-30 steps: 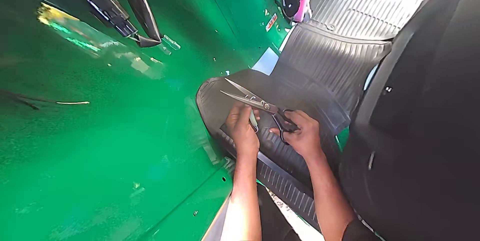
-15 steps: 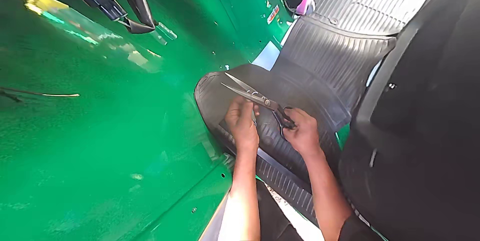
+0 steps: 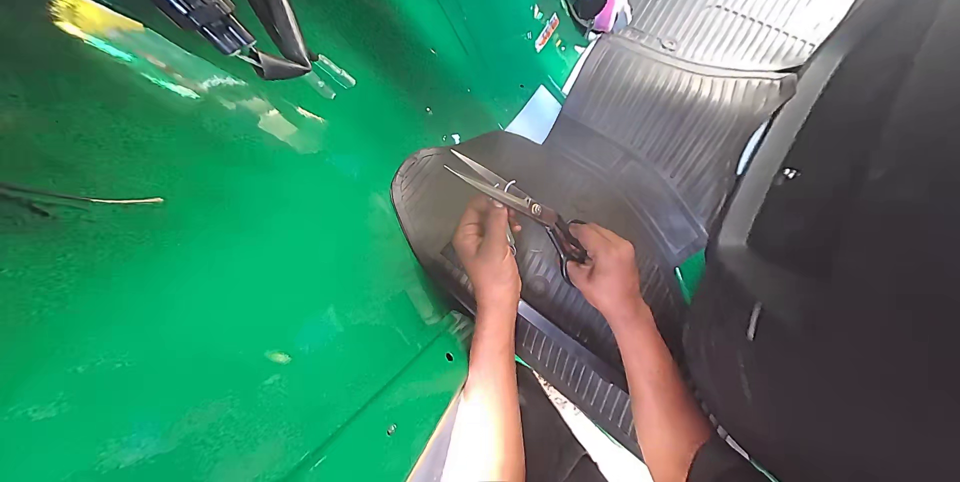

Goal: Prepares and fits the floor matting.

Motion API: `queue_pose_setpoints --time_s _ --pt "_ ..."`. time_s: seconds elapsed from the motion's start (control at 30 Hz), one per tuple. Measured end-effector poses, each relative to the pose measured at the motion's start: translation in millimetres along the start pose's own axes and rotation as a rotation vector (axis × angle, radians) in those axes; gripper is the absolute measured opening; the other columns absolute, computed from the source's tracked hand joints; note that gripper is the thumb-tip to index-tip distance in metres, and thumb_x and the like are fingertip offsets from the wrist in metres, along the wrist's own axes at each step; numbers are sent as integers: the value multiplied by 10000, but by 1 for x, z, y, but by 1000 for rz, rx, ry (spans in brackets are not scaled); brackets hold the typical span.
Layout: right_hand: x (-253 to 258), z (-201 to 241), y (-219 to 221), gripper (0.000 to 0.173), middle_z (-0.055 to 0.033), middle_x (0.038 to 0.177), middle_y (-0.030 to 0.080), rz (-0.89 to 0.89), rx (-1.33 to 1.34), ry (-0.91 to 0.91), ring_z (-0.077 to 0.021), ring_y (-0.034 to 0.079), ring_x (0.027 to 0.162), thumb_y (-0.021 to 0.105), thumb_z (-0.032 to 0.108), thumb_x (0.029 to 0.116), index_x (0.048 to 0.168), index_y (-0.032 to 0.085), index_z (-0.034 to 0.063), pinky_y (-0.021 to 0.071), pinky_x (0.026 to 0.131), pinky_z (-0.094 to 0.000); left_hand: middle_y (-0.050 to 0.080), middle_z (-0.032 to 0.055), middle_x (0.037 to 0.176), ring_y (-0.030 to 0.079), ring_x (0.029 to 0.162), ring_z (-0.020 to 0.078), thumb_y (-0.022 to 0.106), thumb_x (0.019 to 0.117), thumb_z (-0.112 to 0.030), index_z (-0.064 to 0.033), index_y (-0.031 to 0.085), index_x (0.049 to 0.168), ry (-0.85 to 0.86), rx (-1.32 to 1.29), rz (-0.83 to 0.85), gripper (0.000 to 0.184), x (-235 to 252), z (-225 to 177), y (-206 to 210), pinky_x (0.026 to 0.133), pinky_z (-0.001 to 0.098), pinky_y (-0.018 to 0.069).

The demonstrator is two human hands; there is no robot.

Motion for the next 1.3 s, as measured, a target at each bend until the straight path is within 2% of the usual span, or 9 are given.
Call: queue_pose_setpoints --time_s 0.27,0.37,0.43,0.5,0.63,0.7,0.87,1.03,1.3 --pt "-1 0 1 267 -85 853 726 11 -7 4 -227 706 750 713 74 736 997 756 39 594 662 -420 665 90 870 669 750 187 540 1051 -140 -36 663 1027 4 -11 -11 163 -1 0 0 708 363 604" --pt "-1 -6 7 312 -41 863 720 53 105 78 -154 687 766 811 328 819 996 761 76 598 687 -365 664 102 866 666 737 198 541 1054 -141 -28 659 1040 12 4 -24 164 0 0 -2 698 369 604" --pt "-1 -9 11 483 16 861 708 95 292 193 -63 655 763 868 505 739 983 755 104 588 690 -278 669 107 881 670 750 205 548 1055 -147 -27 668 1049 12 25 -28 170 0 0 -2 701 370 604" --pt "0 -12 15 567 34 858 719 143 504 294 -44 672 765 919 535 661 997 749 111 601 700 -251 692 128 962 694 800 227 544 1059 -157 -22 668 1075 -2 28 -25 184 0 0 -1 721 384 616" --pt "-1 -14 15 604 28 829 703 132 675 311 -60 662 734 903 565 675 1010 716 98 584 658 -246 700 130 1111 707 869 229 538 1061 -165 -27 668 1106 -23 31 -39 195 0 1 -2 737 374 619" --pt "0 -14 13 549 27 841 715 94 670 340 -67 670 732 923 481 674 1024 725 107 588 659 -249 703 123 1091 698 833 212 532 1066 -165 -32 668 1096 -39 46 -28 192 0 1 -1 713 353 609" --pt "3 -12 12 324 -120 917 746 -57 1039 405 -178 702 746 862 51 774 1060 717 9 606 652 -310 701 104 935 649 702 152 553 1041 -142 -29 690 1033 -155 63 191 179 -5 10 14 616 285 569" --pt "4 -23 4 306 -143 970 739 -115 1203 444 -141 680 742 842 35 779 1051 702 20 559 598 -259 707 116 817 666 647 175 637 985 -77 14 711 1006 -251 238 474 119 -15 19 31 602 320 596" --pt "3 -29 0 230 -140 887 715 -197 1199 455 -143 647 665 814 0 796 997 703 9 544 548 -260 721 103 826 683 666 186 681 971 -97 -16 733 998 -267 391 546 100 -18 27 33 613 336 605"
Point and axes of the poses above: each hand's wrist, its own x-axis towards the middle knuckle, its own y-axis out of the palm, z = x × y, the point moved 7 cm from there along x, towards the middle knuckle
